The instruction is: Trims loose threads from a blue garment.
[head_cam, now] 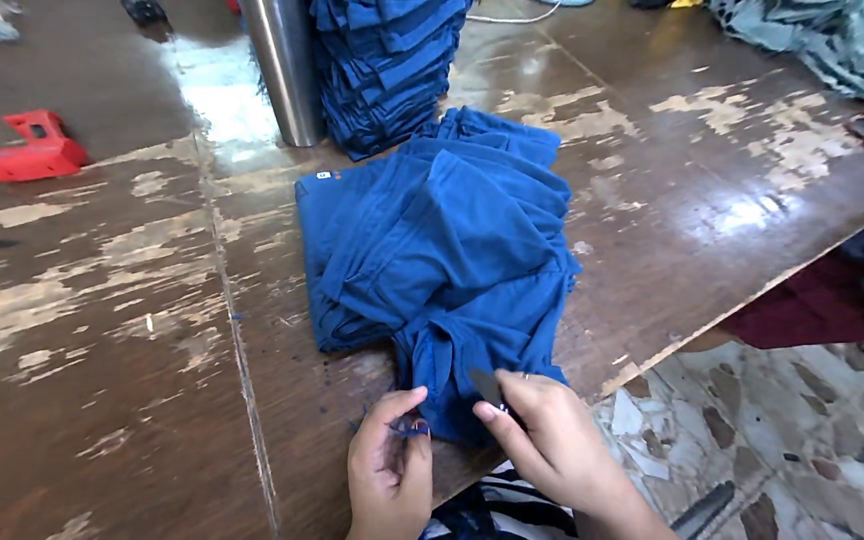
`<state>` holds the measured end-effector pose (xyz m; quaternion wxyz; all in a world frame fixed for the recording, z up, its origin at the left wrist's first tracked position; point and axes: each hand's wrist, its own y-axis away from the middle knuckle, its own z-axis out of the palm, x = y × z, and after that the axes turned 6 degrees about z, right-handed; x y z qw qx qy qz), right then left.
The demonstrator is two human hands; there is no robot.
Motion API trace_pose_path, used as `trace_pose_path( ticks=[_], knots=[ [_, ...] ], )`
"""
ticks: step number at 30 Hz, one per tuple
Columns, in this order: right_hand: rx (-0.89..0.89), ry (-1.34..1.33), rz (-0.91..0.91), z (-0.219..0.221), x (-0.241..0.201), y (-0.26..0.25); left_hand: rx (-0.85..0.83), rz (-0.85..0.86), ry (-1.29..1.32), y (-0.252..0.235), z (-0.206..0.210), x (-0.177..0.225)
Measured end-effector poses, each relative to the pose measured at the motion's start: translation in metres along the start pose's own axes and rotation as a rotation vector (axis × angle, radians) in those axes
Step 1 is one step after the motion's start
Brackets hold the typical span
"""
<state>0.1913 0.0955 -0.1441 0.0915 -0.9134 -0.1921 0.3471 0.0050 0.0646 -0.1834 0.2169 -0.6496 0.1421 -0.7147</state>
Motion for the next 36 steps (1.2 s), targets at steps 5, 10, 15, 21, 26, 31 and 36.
trace_pose_path(
  ticks=[5, 10, 15, 21, 26, 31, 36],
  knots=[
    [0.145, 0.004, 0.048, 0.012, 0.006, -0.037, 0.054, -0.042, 0.074, 0.001, 0.003, 0.002],
    [0.225, -0.217, -0.064, 0.005, 0.023, -0.039, 0.117, 0.086, -0.211, 0.001, -0.005, 0.009],
    [0.046, -0.452, -0.141, -0.022, 0.035, -0.001, -0.107, 0.13, -0.392, 0.002, -0.034, 0.016],
    [-0.174, 0.154, -0.212, 0.006, 0.032, 0.012, -0.181, -0.037, -0.228, 0.0, -0.036, 0.017],
    [-0.167, 0.278, -0.257, 0.009, 0.03, 0.011, -0.114, -0.017, -0.252, 0.001, -0.032, 0.013],
    [-0.174, 0.233, -0.238, 0.008, 0.032, 0.012, -0.213, 0.102, -0.497, -0.008, -0.026, 0.008],
    [-0.161, 0.175, -0.222, 0.008, 0.035, 0.014, -0.333, 0.156, -0.797, -0.011, -0.02, 0.004]
  ],
)
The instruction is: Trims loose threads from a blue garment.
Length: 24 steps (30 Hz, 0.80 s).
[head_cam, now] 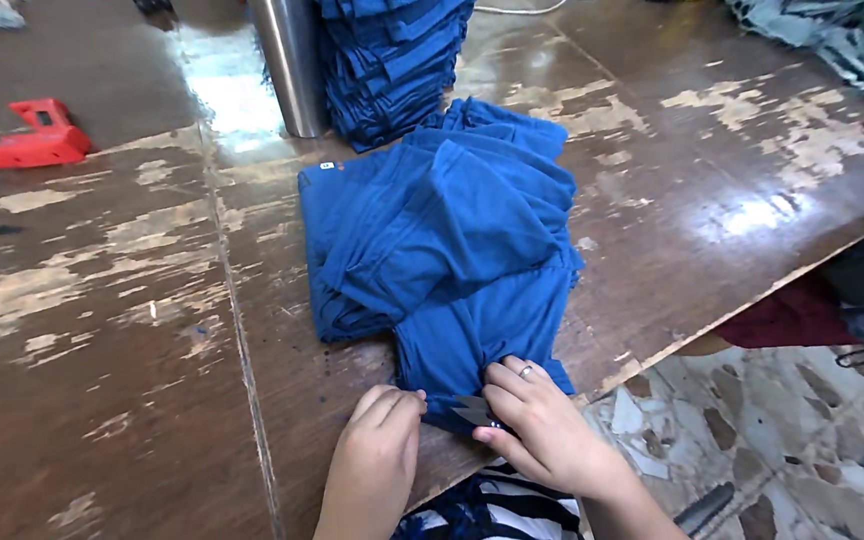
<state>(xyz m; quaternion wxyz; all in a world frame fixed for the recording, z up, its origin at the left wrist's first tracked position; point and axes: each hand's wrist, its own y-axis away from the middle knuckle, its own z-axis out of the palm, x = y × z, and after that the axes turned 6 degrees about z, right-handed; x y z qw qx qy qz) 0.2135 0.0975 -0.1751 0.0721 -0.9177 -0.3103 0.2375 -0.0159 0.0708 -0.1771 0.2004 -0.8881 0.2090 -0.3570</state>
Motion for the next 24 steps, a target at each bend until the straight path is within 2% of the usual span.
trace_pose_path(
  ticks=[3, 9, 18, 24],
  knots=[
    [0.007, -0.011, 0.007, 0.001, 0.0, 0.0, -0.044, 0.003, -0.049, -0.001, 0.005, 0.002],
    [-0.014, 0.001, -0.003, -0.001, -0.001, 0.0, -0.066, -0.026, 0.183, 0.007, -0.01, 0.001],
    [0.021, 0.246, 0.026, 0.008, -0.016, -0.003, -0.023, -0.093, 0.281, 0.014, -0.017, 0.012],
    [0.008, 0.225, 0.04, 0.007, -0.017, -0.005, -0.08, -0.043, 0.279, 0.013, -0.025, 0.006]
  ],
)
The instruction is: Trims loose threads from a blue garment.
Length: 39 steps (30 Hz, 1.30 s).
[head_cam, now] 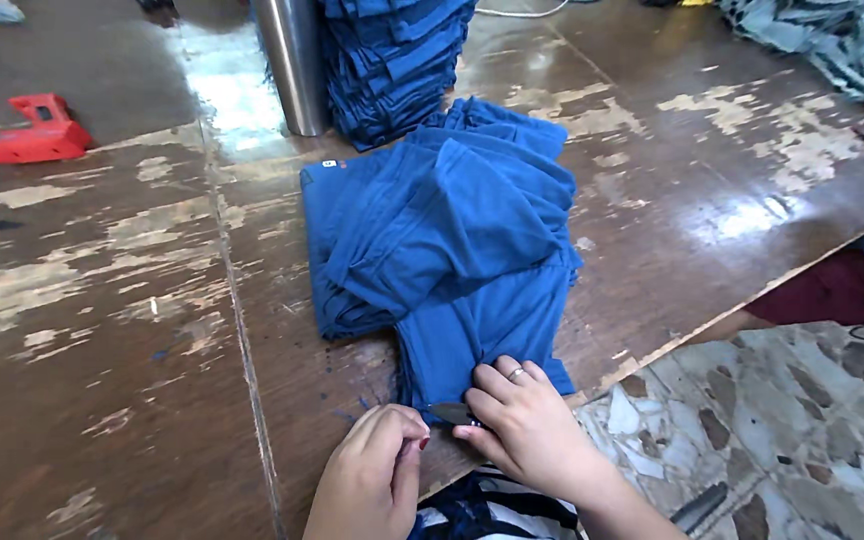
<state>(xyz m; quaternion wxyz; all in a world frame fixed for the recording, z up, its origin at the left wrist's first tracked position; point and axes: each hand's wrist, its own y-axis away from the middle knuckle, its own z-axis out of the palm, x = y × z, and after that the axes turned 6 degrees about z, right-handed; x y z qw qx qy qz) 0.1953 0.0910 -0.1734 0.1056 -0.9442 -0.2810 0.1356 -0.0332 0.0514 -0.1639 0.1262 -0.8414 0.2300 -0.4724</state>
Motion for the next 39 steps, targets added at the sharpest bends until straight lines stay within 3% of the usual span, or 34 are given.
trace_pose_path(
  ticks=[6, 7, 10, 11, 12, 16, 19, 22, 25, 27, 30, 34, 36, 39],
  knots=[
    [-0.005, -0.003, 0.017, 0.002, -0.001, -0.001, -0.02, 0.023, 0.102, -0.001, -0.004, -0.001],
    [-0.003, -0.034, 0.021, 0.001, 0.001, 0.0, -0.109, 0.036, 0.193, 0.0, -0.01, 0.0],
    [-0.024, -0.242, 0.054, -0.007, 0.011, 0.006, -0.618, 0.102, 0.496, 0.001, -0.032, 0.003],
    [-0.037, -0.341, 0.062, -0.01, 0.016, 0.008, -0.694, 0.116, 0.53, 0.0, -0.034, 0.004],
    [-0.049, -0.434, 0.061, -0.014, 0.021, 0.009, -0.658, 0.116, 0.504, -0.001, -0.033, 0.006],
    [-0.033, -0.704, 0.014, -0.024, 0.025, 0.011, -0.106, -0.006, -0.053, -0.014, -0.001, 0.013],
    [0.142, -0.699, -0.029, -0.031, 0.016, 0.005, 0.103, -0.051, -0.307, -0.035, 0.024, 0.009],
    [0.438, -0.543, 0.089, -0.054, 0.033, -0.006, 0.255, -0.069, 0.147, -0.056, 0.001, 0.016],
    [0.69, -0.69, 0.062, -0.088, 0.042, -0.025, 0.295, -0.193, 0.566, -0.081, -0.023, 0.026],
    [0.808, -0.797, -0.013, -0.099, 0.027, -0.044, 0.296, -0.236, 0.697, -0.095, -0.031, 0.03],
    [0.701, -0.923, -0.098, -0.096, 0.015, -0.062, 0.357, -0.18, 0.703, -0.102, -0.038, 0.031],
    [0.415, -0.917, -0.041, -0.058, 0.019, -0.04, 0.384, -0.065, 0.476, -0.066, -0.027, 0.024],
    [0.239, -0.866, -0.039, -0.035, 0.021, -0.019, 0.291, -0.043, 0.263, -0.043, -0.011, 0.015],
    [0.061, -0.616, -0.084, -0.009, 0.022, 0.011, 0.017, -0.019, -0.061, -0.017, 0.014, 0.0]
  ],
)
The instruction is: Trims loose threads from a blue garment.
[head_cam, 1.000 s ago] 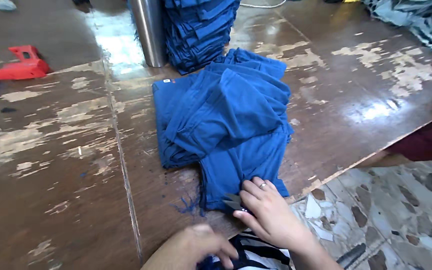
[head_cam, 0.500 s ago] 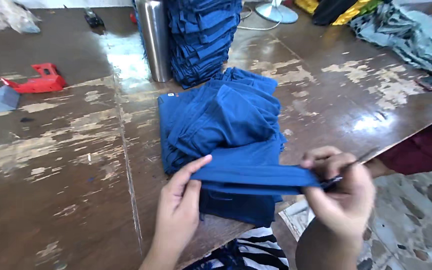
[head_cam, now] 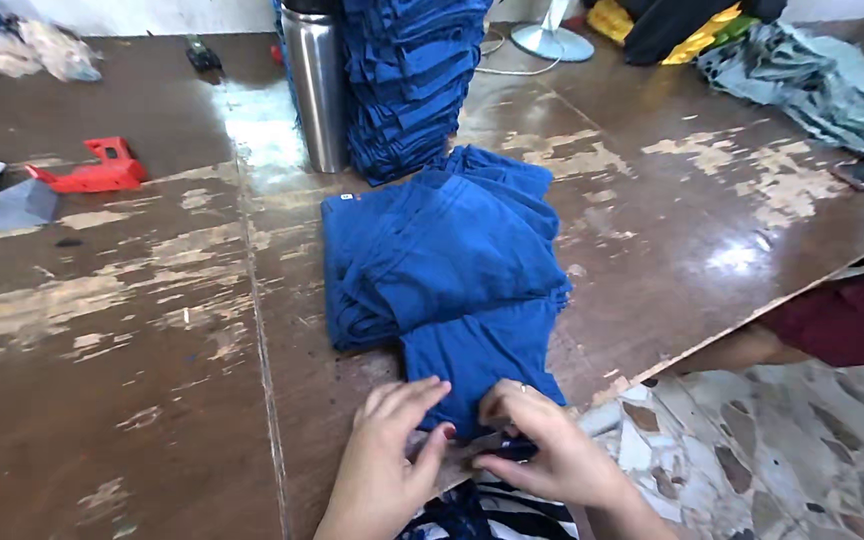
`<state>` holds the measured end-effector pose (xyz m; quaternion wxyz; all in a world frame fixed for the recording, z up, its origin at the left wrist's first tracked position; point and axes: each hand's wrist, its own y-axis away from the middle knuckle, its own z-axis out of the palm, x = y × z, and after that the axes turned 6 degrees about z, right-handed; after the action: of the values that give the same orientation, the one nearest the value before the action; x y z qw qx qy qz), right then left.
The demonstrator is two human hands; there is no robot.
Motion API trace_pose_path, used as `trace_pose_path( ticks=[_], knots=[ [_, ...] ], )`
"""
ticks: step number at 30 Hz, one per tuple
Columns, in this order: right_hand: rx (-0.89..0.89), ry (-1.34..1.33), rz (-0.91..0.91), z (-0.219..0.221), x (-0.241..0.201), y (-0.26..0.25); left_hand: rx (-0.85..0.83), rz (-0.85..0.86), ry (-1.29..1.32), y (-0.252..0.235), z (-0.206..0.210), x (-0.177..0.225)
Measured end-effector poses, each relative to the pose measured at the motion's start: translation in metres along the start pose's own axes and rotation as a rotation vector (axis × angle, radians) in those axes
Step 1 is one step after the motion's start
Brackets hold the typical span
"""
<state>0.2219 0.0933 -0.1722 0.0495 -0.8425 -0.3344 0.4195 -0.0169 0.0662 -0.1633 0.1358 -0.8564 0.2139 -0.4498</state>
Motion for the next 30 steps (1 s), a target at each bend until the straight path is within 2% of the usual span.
trace_pose_path(
  ticks=[2, 4, 9, 11, 14, 17, 20, 23, 26, 30],
  knots=[
    [-0.01, 0.133, -0.03, 0.009, 0.007, 0.013, -0.093, 0.061, -0.064, 0.009, 0.011, -0.005],
    [0.006, 0.106, -0.032, 0.01, 0.009, 0.019, -0.098, 0.09, -0.052, 0.014, 0.014, -0.008],
    [0.083, -0.294, -0.058, -0.005, -0.003, 0.01, 0.186, 0.094, -0.077, 0.017, 0.013, -0.009],
    [0.167, -0.37, -0.079, -0.014, -0.008, 0.002, 0.264, 0.079, -0.12, 0.014, 0.014, -0.007],
    [0.354, -0.33, -0.107, -0.017, -0.011, -0.018, 0.26, 0.051, -0.146, 0.007, 0.02, -0.005],
    [0.536, -0.196, -0.043, 0.0, -0.005, -0.039, 0.297, -0.061, 0.086, -0.003, 0.026, 0.001],
    [0.375, -0.188, 0.04, 0.024, 0.008, -0.044, 0.343, -0.237, 0.606, -0.007, 0.024, 0.008],
    [0.229, -0.213, 0.012, 0.033, 0.012, -0.036, 0.395, -0.283, 0.943, 0.0, 0.024, 0.003],
    [0.203, -0.315, 0.007, 0.029, 0.008, -0.026, 0.395, -0.198, 1.018, 0.007, 0.027, 0.001],
    [0.266, -0.347, 0.001, 0.033, -0.001, -0.023, 0.454, -0.151, 0.873, 0.009, 0.034, 0.001]
  ],
)
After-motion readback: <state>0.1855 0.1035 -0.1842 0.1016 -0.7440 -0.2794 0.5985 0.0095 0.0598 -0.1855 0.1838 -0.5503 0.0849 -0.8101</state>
